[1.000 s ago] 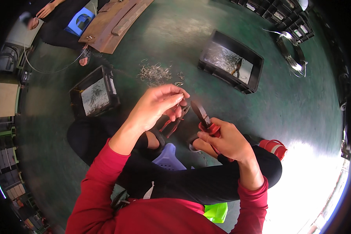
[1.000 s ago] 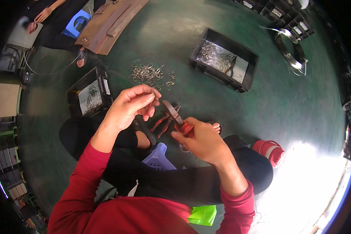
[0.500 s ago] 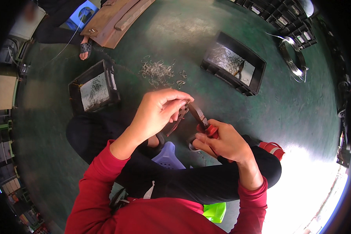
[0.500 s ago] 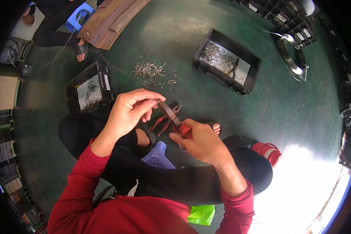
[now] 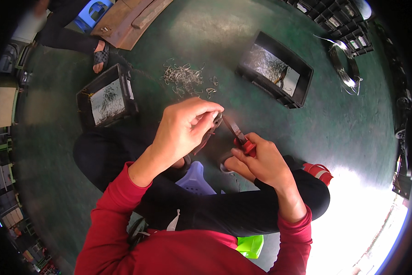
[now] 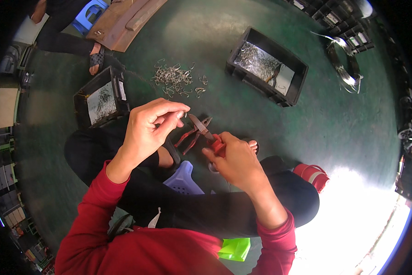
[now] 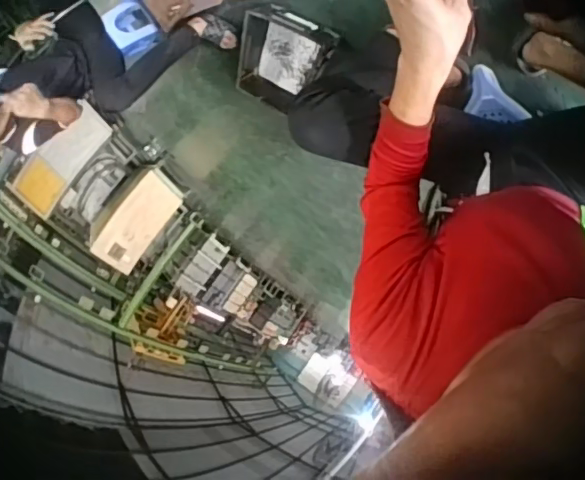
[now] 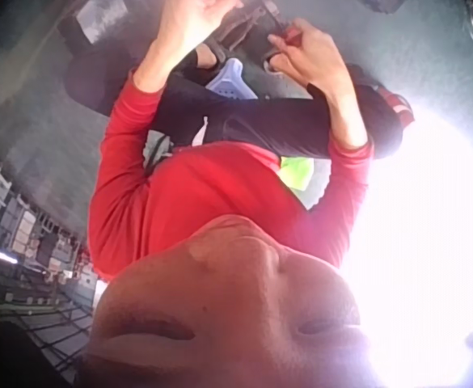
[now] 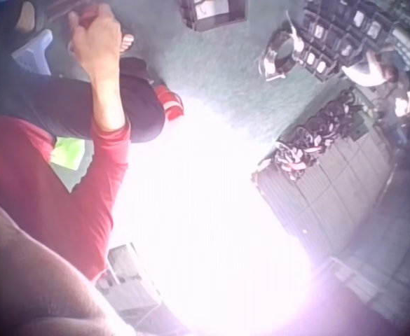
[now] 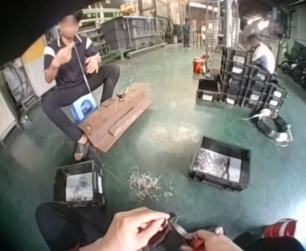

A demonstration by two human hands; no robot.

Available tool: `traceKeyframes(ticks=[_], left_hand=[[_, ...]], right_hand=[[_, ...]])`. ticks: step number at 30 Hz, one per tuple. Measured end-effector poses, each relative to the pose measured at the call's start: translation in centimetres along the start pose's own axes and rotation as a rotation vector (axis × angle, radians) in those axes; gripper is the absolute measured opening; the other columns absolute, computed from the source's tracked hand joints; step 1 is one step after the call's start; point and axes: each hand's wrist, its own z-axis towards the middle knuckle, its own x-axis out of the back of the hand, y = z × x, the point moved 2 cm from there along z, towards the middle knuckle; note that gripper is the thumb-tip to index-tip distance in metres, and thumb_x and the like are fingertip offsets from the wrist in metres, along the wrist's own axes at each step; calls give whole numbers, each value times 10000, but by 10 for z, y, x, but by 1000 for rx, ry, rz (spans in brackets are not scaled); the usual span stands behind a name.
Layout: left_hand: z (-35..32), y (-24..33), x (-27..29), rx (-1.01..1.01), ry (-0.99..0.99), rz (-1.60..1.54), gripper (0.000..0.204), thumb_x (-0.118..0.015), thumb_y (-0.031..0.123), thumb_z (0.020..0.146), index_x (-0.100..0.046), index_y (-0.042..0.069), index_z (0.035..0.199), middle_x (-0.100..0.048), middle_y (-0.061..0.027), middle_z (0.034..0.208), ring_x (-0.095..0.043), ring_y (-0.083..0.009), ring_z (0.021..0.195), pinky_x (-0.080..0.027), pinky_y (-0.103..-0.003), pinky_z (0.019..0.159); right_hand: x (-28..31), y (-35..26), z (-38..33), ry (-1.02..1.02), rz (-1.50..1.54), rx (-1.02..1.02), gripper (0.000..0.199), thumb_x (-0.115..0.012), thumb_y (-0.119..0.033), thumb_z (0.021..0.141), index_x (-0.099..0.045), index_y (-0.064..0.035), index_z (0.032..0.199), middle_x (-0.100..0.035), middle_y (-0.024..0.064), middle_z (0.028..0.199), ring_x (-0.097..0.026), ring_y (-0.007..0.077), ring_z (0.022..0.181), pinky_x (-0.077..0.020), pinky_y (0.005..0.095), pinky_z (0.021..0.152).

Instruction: The person repeatedly picks up small metal wire pieces from a pile on the floor and bends them into hooks using pliers. Finished hooks are placed into a black plastic bin nearby.

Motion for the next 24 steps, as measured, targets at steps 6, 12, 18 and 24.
traceKeyframes(ticks=[6,12,18,24], left_hand=[[0,4,1,-195,17,239,249,-620,-119,806,-679,11,1010,-643,-100,860,-649,-164,703,-519,-262,607],[0,5,0,-252,22,293,266,-635,-131,777,-675,15,995,-634,-113,876,-643,-212,700,-518,-295,607],[0,4,0,-284,9,316,211,-644,-77,775,-635,-19,978,-602,-125,872,-609,-293,775,-497,-359,658],[1,3,0,-217,29,266,199,-628,-85,818,-667,3,992,-641,-104,846,-629,-169,666,-509,-280,578]], right_hand=[[-2,-1,0,-41,-15,-28,351,-676,-292,865,-604,21,1005,-667,149,732,-674,292,756,-491,370,717],[-3,-3,3,-44,-22,-34,364,-695,-288,851,-616,33,1003,-657,195,773,-668,290,721,-501,359,678],[-3,-6,2,-62,-36,-69,359,-694,-292,851,-613,36,974,-651,198,744,-667,301,699,-499,367,660],[-3,-3,1,-35,-65,-35,339,-695,-281,849,-604,25,964,-652,205,772,-660,347,740,-496,383,677]])
